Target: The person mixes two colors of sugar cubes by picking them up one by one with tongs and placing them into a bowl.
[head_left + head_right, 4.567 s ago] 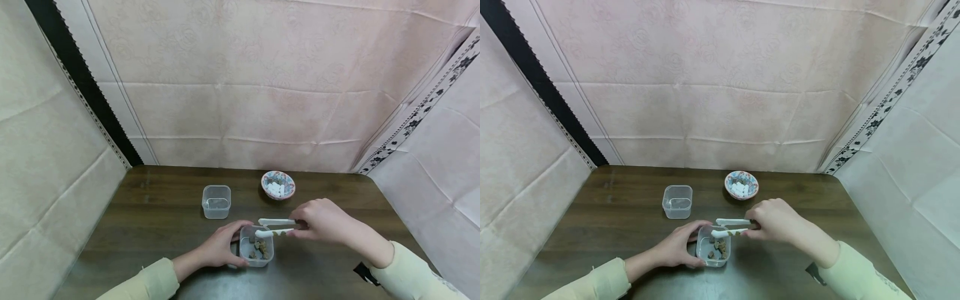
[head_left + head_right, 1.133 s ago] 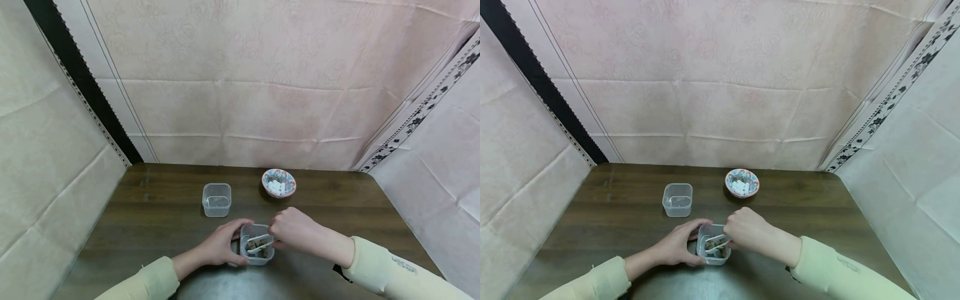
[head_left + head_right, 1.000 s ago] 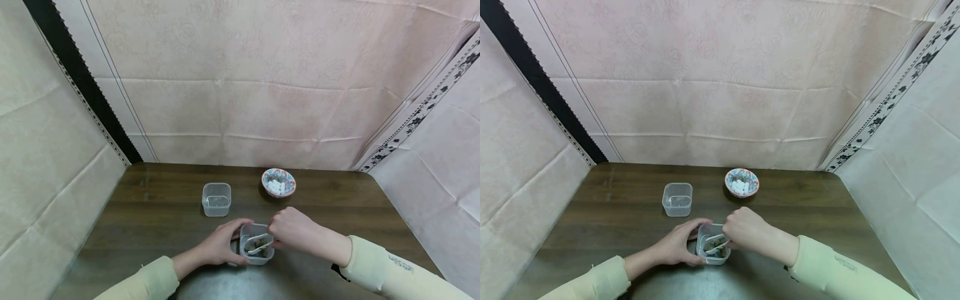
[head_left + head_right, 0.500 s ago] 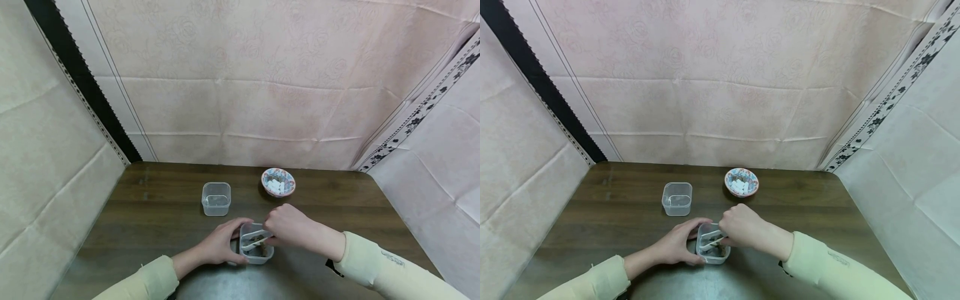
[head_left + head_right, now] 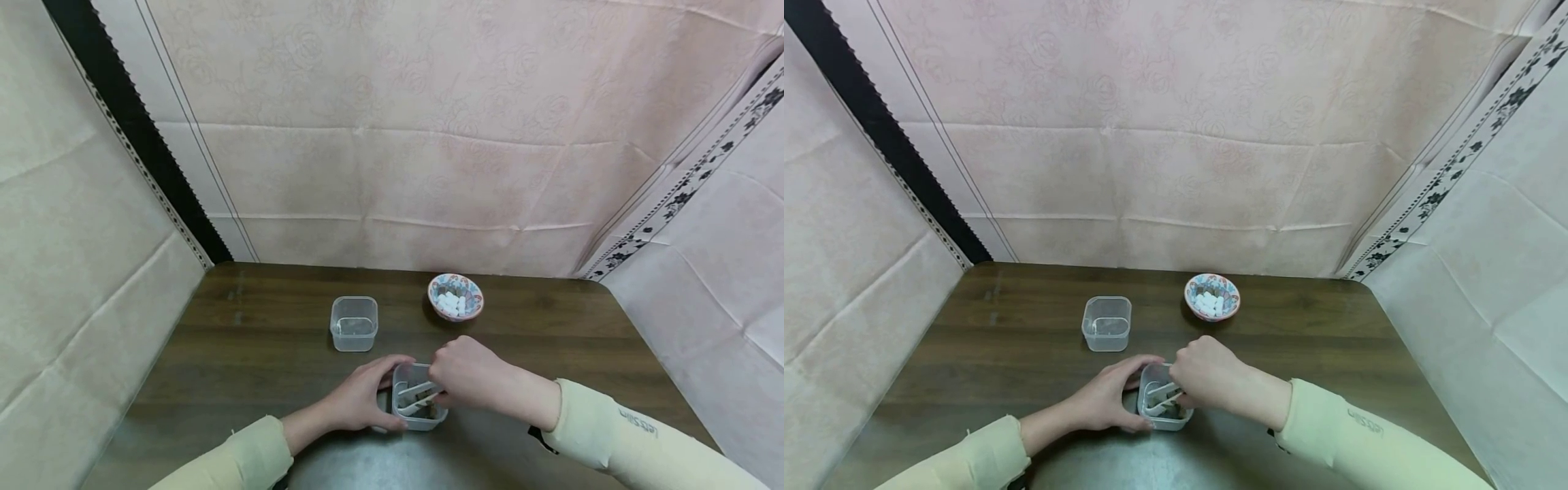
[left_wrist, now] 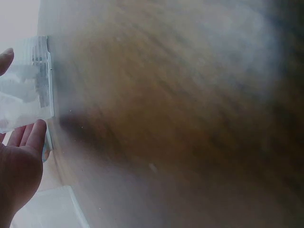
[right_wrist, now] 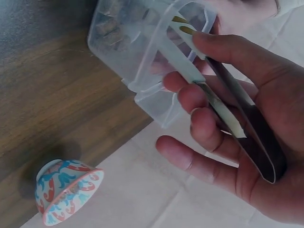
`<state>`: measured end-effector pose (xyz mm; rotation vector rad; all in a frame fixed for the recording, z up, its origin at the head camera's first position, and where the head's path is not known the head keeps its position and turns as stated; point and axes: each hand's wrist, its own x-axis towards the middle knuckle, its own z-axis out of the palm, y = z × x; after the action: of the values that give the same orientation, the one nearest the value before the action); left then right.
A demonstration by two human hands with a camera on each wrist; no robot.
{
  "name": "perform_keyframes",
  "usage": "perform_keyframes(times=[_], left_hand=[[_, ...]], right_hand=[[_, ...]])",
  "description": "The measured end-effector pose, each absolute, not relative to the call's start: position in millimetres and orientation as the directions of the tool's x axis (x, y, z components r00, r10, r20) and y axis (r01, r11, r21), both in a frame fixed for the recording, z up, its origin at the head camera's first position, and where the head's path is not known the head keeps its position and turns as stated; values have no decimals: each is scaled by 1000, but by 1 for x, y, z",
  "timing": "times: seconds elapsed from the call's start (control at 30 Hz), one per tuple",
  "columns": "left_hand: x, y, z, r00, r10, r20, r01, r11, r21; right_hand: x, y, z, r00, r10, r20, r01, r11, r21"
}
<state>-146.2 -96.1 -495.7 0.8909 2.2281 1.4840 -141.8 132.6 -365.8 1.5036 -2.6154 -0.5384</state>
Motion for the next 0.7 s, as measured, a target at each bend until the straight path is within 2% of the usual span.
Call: perform_keyframes(times=[0.13,0.5,0.7], left_hand=[[-146,-96,-495,-754,651,86,328,261,908],[-147,-97,-497,-747,657,105,333,232,914],[-147,-97,-497,-746,659,96,333,245,910]], right_hand=[[-139,131,-364,-513,-853,-98,-816,449,364],[-143,122,-362,-523,-841,-136,-823,457,337],[-141,123,-357,-557,-812,-172,-811,487,325]])
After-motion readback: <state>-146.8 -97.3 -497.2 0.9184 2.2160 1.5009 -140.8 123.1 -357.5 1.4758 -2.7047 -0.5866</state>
